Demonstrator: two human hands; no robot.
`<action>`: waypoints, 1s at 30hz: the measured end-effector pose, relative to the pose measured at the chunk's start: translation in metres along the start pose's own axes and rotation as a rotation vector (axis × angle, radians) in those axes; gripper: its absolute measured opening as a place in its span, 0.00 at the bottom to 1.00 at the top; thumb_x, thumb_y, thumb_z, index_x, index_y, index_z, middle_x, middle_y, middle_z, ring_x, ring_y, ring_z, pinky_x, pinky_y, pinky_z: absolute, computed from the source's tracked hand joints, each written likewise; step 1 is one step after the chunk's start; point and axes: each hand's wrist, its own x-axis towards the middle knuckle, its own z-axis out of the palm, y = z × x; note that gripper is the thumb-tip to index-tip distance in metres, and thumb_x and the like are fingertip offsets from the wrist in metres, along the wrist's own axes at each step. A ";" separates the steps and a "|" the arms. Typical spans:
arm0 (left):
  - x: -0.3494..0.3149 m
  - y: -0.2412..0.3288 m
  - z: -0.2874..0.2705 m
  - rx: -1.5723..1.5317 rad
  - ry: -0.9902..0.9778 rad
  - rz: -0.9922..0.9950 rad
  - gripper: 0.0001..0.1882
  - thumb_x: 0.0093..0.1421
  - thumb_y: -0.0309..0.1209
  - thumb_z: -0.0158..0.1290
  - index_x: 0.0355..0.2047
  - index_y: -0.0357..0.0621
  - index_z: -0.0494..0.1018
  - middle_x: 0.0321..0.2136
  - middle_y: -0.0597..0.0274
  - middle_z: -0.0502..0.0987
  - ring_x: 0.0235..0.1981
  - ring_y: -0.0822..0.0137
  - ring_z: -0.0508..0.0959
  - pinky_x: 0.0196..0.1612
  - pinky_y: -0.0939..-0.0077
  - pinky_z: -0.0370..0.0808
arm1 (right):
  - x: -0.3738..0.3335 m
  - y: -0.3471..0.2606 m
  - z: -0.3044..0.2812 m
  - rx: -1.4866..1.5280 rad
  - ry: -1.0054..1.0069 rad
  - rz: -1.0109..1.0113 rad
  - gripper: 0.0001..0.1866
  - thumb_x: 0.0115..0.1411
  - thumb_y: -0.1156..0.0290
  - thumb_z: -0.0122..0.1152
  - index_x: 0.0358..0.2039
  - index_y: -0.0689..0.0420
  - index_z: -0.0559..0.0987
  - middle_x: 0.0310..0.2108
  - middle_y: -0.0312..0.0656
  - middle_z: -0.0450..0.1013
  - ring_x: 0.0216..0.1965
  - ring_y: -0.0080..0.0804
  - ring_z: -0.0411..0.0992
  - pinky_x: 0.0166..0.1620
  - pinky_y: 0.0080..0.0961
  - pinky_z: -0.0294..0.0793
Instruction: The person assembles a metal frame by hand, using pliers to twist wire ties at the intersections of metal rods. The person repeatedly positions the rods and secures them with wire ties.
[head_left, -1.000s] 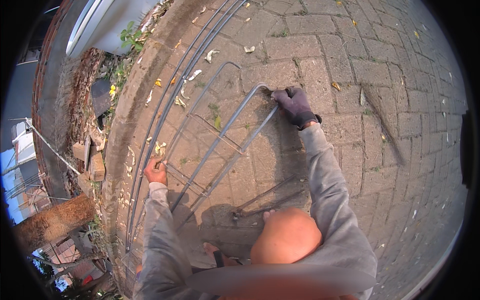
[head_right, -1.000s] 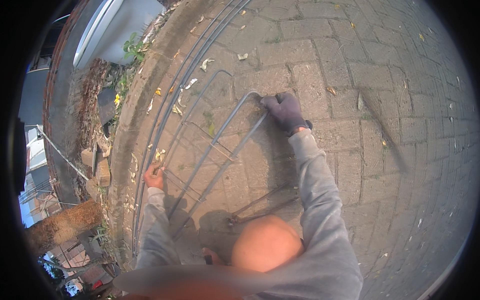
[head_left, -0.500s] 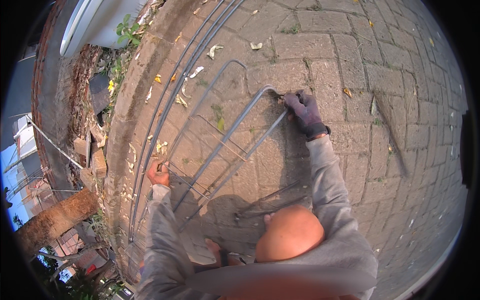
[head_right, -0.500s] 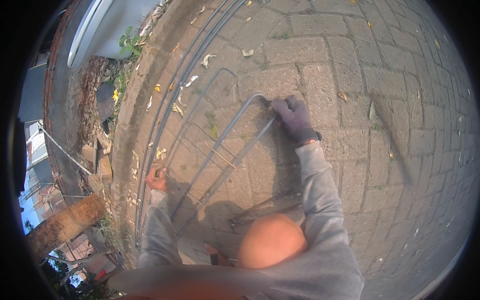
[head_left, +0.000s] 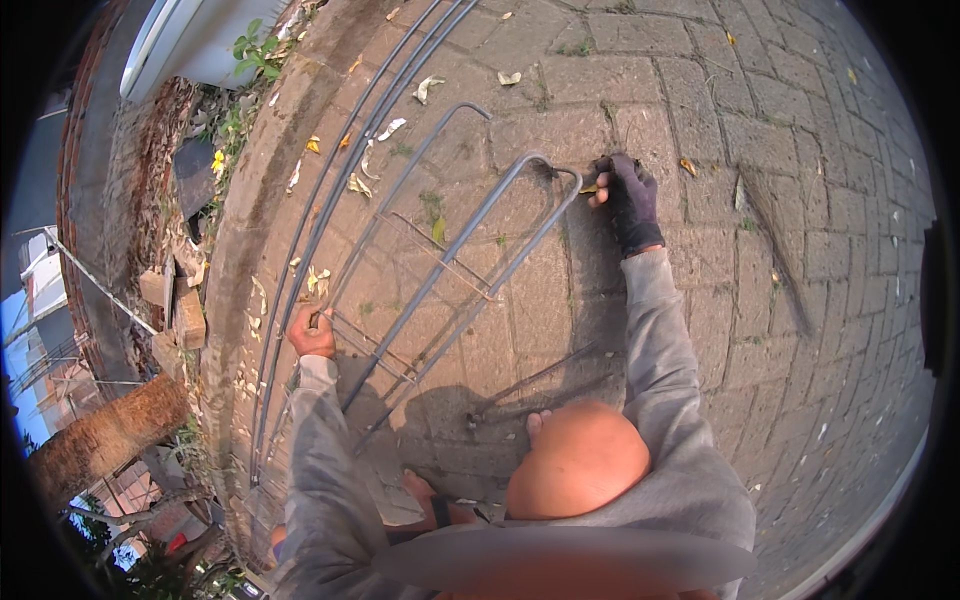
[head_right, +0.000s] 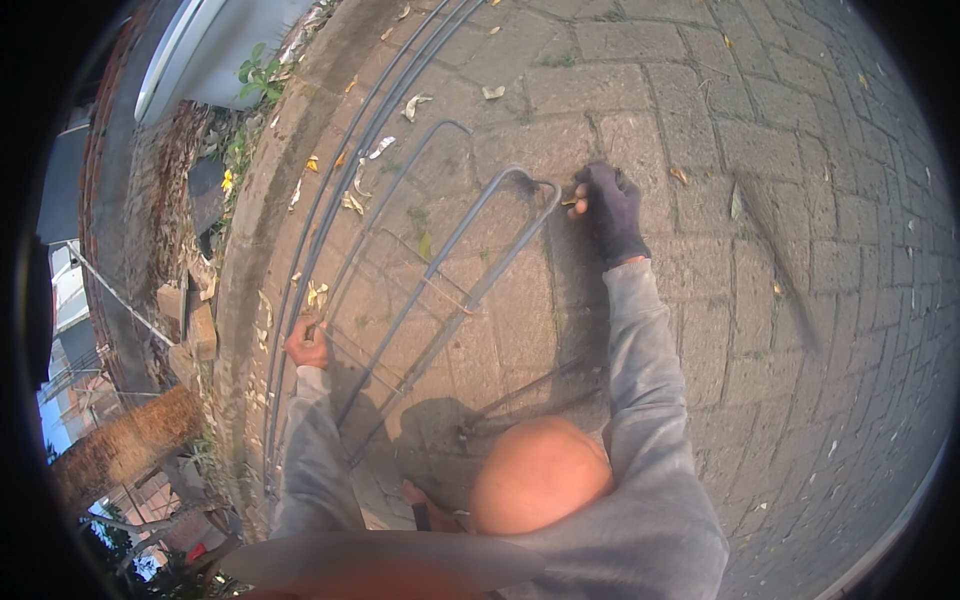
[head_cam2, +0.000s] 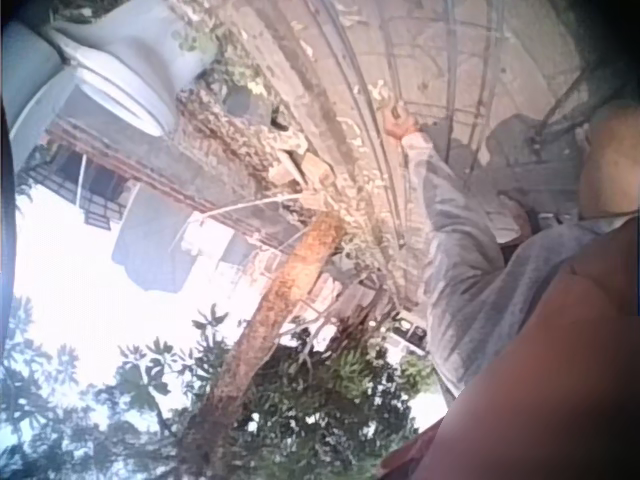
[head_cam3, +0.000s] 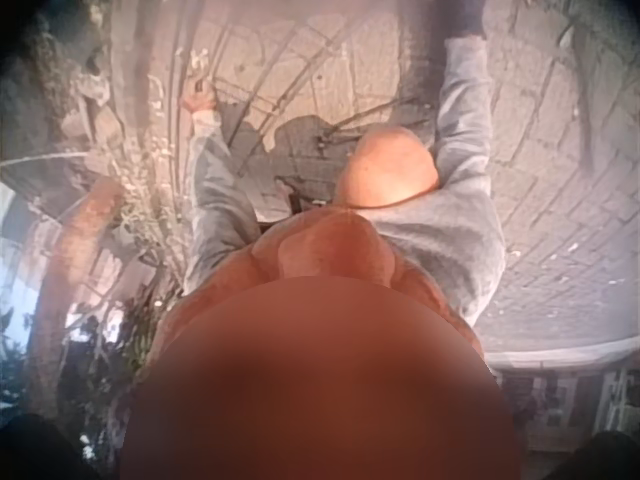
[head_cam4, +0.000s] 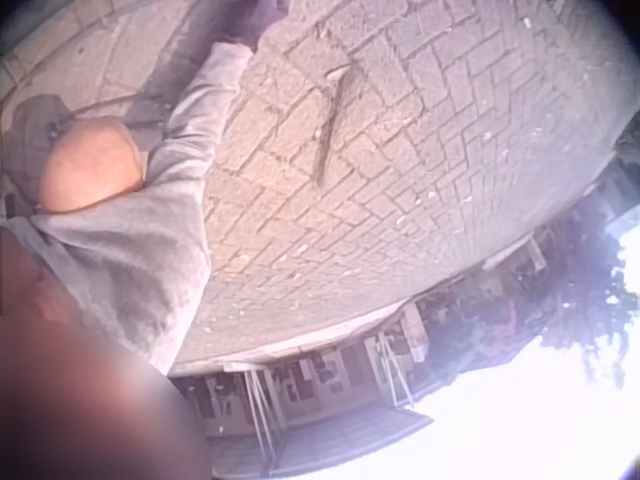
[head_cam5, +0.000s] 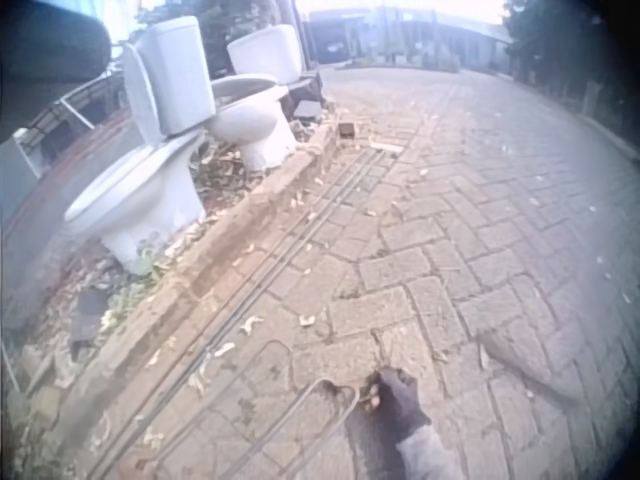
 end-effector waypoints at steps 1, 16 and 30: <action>0.000 0.000 0.000 -0.007 -0.008 -0.002 0.08 0.55 0.20 0.63 0.37 0.35 0.81 0.30 0.52 0.81 0.31 0.61 0.83 0.38 0.71 0.77 | 0.000 0.000 -0.001 0.010 -0.016 -0.014 0.17 0.66 0.60 0.62 0.37 0.64 0.80 0.23 0.38 0.74 0.19 0.26 0.72 0.25 0.28 0.78; -0.003 -0.012 0.008 0.000 0.074 0.031 0.10 0.53 0.22 0.66 0.37 0.39 0.82 0.32 0.44 0.83 0.34 0.48 0.85 0.38 0.61 0.79 | -0.172 0.084 -0.002 -1.068 -0.505 -0.522 0.08 0.63 0.69 0.62 0.39 0.59 0.82 0.37 0.51 0.81 0.57 0.51 0.75 0.69 0.46 0.61; 0.004 -0.028 0.022 -0.021 0.005 -0.082 0.13 0.57 0.30 0.65 0.43 0.55 0.84 0.35 0.50 0.85 0.37 0.50 0.84 0.47 0.57 0.79 | -0.261 0.133 0.027 -1.510 -0.628 -0.583 0.09 0.63 0.60 0.59 0.35 0.46 0.85 0.31 0.44 0.81 0.37 0.51 0.80 0.43 0.46 0.77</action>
